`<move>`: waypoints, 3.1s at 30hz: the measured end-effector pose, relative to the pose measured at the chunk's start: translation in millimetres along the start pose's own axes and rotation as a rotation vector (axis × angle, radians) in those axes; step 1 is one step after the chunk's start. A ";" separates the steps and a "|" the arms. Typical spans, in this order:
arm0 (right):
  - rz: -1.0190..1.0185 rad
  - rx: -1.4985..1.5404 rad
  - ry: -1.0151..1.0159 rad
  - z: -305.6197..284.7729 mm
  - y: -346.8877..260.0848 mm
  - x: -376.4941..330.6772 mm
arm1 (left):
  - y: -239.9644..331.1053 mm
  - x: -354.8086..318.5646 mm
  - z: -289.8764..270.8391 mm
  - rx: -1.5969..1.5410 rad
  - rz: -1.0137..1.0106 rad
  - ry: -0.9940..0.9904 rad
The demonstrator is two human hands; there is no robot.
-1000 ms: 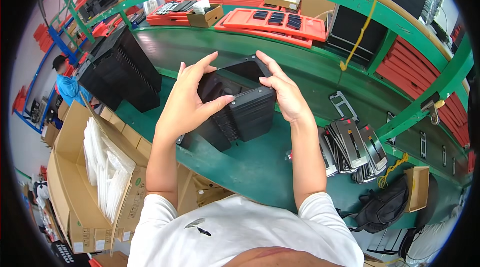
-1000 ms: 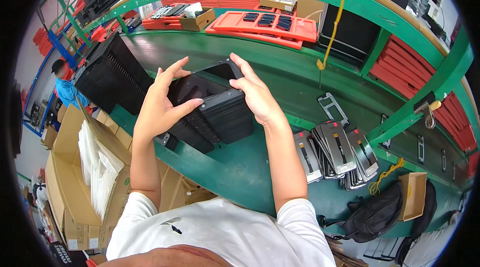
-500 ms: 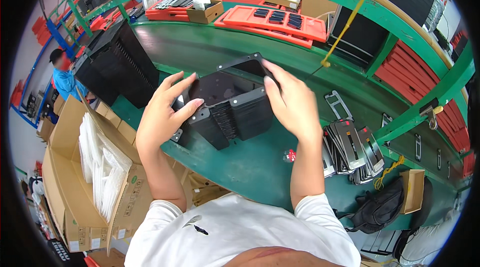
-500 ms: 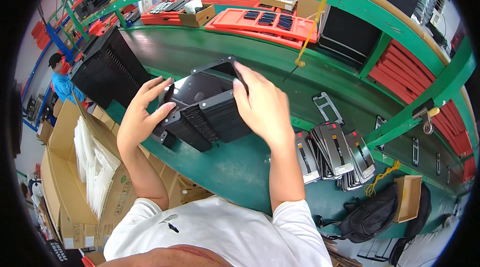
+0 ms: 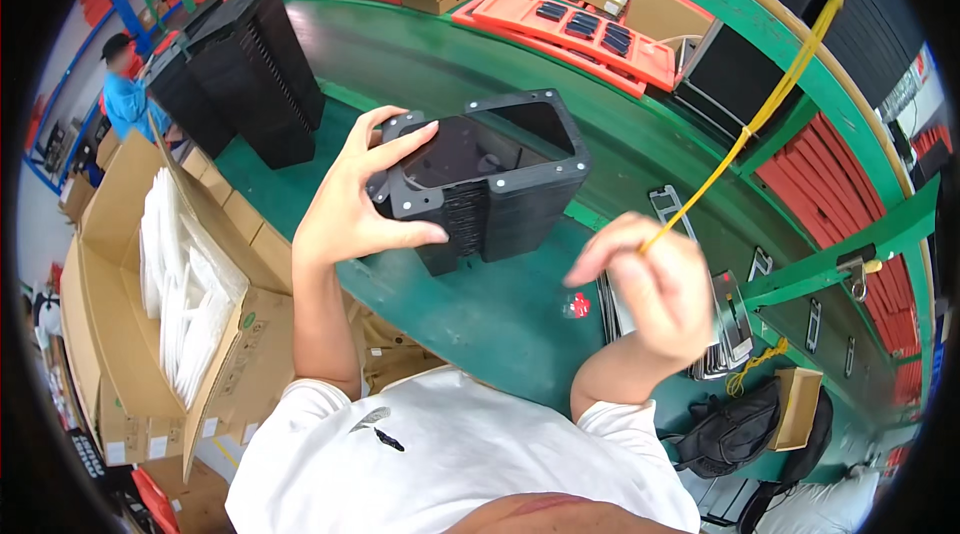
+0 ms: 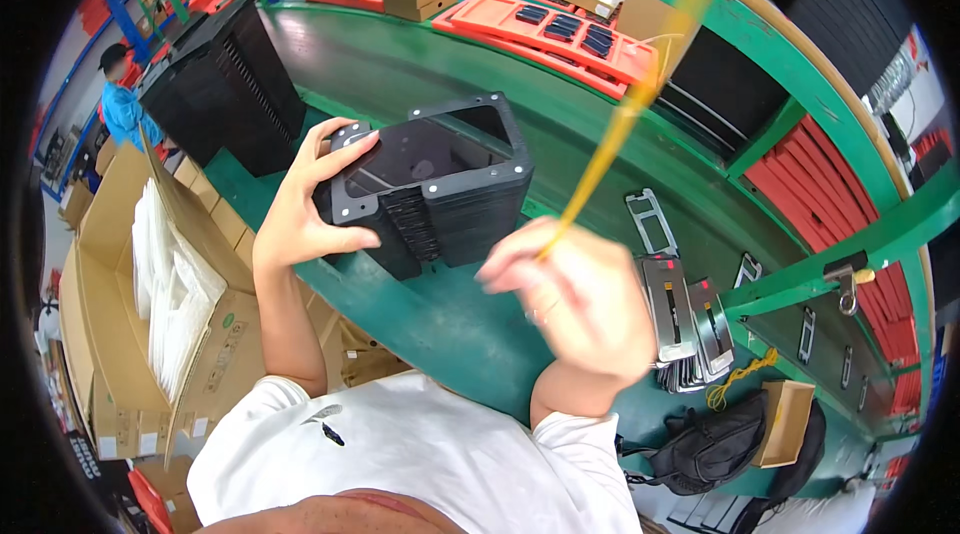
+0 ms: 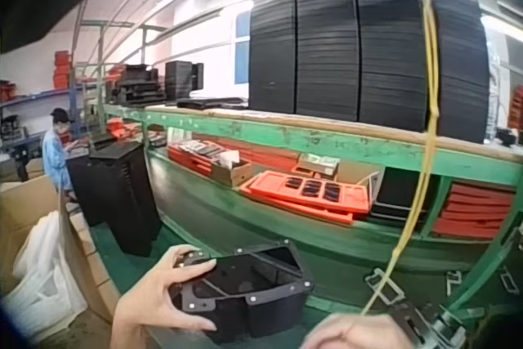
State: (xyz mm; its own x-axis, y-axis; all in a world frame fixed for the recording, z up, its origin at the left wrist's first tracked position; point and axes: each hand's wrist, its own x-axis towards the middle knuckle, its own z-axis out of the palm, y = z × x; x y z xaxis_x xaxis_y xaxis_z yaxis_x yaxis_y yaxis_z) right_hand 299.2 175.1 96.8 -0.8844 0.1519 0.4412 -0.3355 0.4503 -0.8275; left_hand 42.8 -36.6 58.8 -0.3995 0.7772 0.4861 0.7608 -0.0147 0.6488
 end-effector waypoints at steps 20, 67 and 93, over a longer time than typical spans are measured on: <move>-0.186 0.090 -0.390 30.5 44.7 42.8 | -16.8 -3.9 9.1 -0.028 0.050 0.090; 1.352 -0.968 0.262 -125.6 341.9 12.4 | -141.5 -137.4 44.5 0.330 -0.323 0.563; 0.526 -0.973 0.438 -209.8 241.1 78.6 | -136.2 -138.7 40.8 0.296 -0.288 0.613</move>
State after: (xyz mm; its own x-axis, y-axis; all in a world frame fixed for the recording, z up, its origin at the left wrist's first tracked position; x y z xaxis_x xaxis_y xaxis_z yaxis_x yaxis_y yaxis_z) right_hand 216.8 480.1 4.8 -0.5900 0.7208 0.3638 0.5901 0.6925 -0.4150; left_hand 15.5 -116.7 -120.9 -0.7523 0.2329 0.6162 0.6542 0.3743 0.6572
